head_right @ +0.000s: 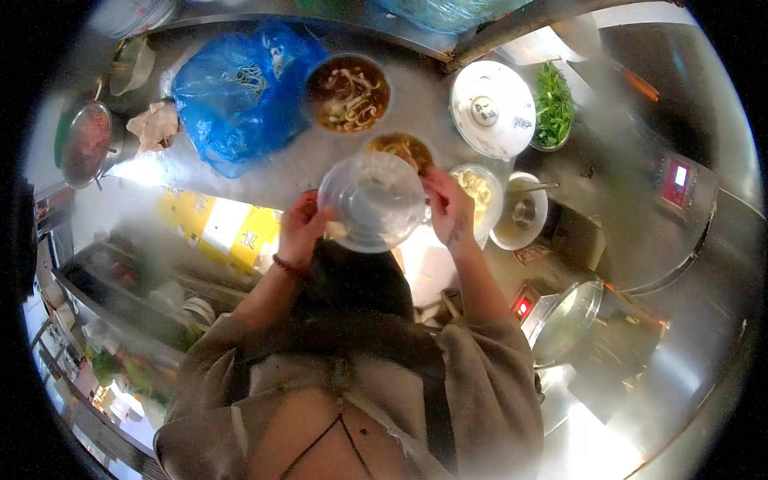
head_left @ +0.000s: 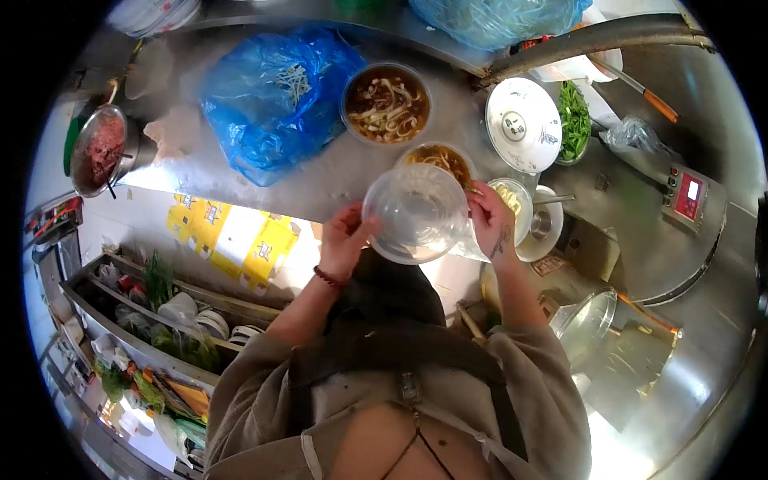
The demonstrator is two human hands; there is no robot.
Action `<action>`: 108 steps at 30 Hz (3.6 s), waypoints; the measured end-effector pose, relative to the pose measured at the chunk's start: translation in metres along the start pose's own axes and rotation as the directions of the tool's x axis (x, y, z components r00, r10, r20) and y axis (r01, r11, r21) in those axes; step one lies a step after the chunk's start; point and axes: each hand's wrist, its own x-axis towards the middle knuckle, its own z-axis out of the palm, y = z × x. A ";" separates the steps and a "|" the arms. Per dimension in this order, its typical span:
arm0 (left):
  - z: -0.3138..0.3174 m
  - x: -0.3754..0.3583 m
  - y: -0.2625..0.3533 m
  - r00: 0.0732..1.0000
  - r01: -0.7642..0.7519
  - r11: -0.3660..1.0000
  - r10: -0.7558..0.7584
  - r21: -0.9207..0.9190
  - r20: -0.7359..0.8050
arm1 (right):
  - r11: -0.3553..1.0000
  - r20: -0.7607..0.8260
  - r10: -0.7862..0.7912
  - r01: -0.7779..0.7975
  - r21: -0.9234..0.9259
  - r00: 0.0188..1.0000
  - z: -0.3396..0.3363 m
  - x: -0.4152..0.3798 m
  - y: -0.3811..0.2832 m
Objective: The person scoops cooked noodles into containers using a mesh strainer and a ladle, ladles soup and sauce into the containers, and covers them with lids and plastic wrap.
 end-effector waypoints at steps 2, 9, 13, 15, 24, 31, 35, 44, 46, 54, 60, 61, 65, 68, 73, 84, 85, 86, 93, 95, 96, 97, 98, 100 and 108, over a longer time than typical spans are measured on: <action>-0.012 -0.009 0.015 1.000 0.025 0.999 -0.026 -0.047 -0.012 | 0.993 0.010 0.069 -0.070 0.100 0.998 0.000 0.005 -0.002; 0.019 0.014 -0.025 0.999 -0.051 0.986 0.050 0.162 0.005 | 0.974 -0.179 -0.068 0.026 -0.225 0.982 -0.002 -0.008 0.011; 0.060 0.038 -0.011 0.955 -0.260 0.779 0.296 0.570 0.032 | 0.945 -0.266 -0.034 -0.055 -0.323 0.963 -0.020 0.030 0.030; 0.060 0.052 -0.016 0.905 -0.368 0.686 0.421 0.628 0.070 | 0.917 -0.222 -0.093 -0.004 -0.399 0.971 -0.014 0.055 0.045; 0.039 0.050 -0.018 0.883 -0.347 0.668 0.470 0.658 -0.011 | 0.873 -0.013 -0.121 0.100 -0.478 0.993 0.000 0.068 0.038; 0.008 0.050 -0.022 0.943 -0.194 0.827 0.305 0.527 -0.131 | 0.884 0.044 -0.062 0.076 -0.460 0.997 0.015 0.059 0.045; 0.003 0.052 -0.021 0.959 -0.131 0.837 0.243 0.531 -0.147 | 0.941 0.017 0.114 -0.102 -0.324 0.993 0.017 0.055 0.029; 0.008 0.033 -0.010 0.840 -0.331 0.685 0.528 0.649 -0.128 | 0.955 -0.152 -0.089 0.041 -0.292 0.984 0.021 0.034 0.000; 0.009 0.034 0.011 0.835 -0.329 0.682 0.533 0.653 -0.136 | 0.960 -0.139 -0.093 0.052 -0.276 0.986 0.019 0.045 -0.016; -0.020 0.160 0.074 0.607 -0.368 0.177 0.790 0.913 0.091 | 0.866 -0.054 -0.254 0.202 -0.458 0.966 0.058 0.202 -0.013; -0.015 0.176 0.071 0.783 -0.157 0.251 0.621 0.955 -0.035 | 0.779 -0.003 -0.249 0.198 -0.595 0.969 0.069 0.229 -0.015; -0.013 0.174 0.069 0.767 -0.185 0.276 0.641 0.943 -0.037 | 0.763 -0.003 -0.264 0.207 -0.612 0.964 0.067 0.227 -0.012; -0.009 0.175 0.066 0.735 -0.236 0.343 0.675 0.909 -0.064 | 0.820 -0.021 -0.218 0.171 -0.547 0.976 0.062 0.224 -0.005; -0.009 0.175 0.065 0.725 -0.259 0.368 0.685 0.893 -0.071 | 0.877 -0.032 -0.188 0.153 -0.455 0.982 0.059 0.221 0.010; -0.012 0.183 0.053 0.786 -0.263 0.577 0.593 0.773 -0.176 | 0.975 0.015 0.064 -0.059 -0.215 0.998 0.055 0.217 0.021; -0.004 0.226 0.061 0.784 -0.334 0.662 0.591 0.671 -0.192 | 0.986 0.197 0.096 -0.066 -0.151 0.976 0.054 0.258 0.021; -0.005 0.231 0.059 0.787 -0.324 0.668 0.583 0.670 -0.202 | 0.985 0.251 0.171 -0.156 -0.081 0.953 0.052 0.259 0.021; -0.005 0.235 0.059 0.791 -0.315 0.675 0.576 0.667 -0.209 | 0.992 0.268 0.110 -0.090 -0.083 0.957 0.053 0.261 0.023; 0.000 0.237 0.063 0.755 -0.367 0.635 0.630 0.680 -0.181 | 0.899 0.178 -0.271 0.315 -0.305 0.946 0.069 0.268 -0.001; 0.000 0.238 0.064 0.740 -0.381 0.621 0.649 0.685 -0.177 | 0.863 0.151 -0.283 0.320 -0.390 0.947 0.069 0.263 -0.015; 0.000 0.237 0.064 0.731 -0.390 0.614 0.660 0.687 -0.175 | 0.851 0.137 -0.306 0.335 -0.404 0.942 0.070 0.259 -0.024; 0.000 0.235 0.064 0.723 -0.398 0.607 0.669 0.688 -0.172 | 0.839 0.123 -0.327 0.348 -0.419 0.937 0.069 0.255 -0.033; 0.000 0.232 0.067 0.755 -0.365 0.640 0.628 0.676 -0.187 | 0.825 0.109 -0.350 0.361 -0.434 0.930 0.068 0.251 -0.039; 0.000 0.225 0.076 0.813 -0.298 0.698 0.543 0.651 -0.210 | 0.932 0.163 -0.273 0.303 -0.201 0.948 0.055 0.245 -0.038; 0.057 0.180 0.119 0.816 -0.473 -0.091 0.330 0.877 0.474 | 0.795 -0.175 0.133 0.000 0.607 0.976 -0.059 0.149 -0.026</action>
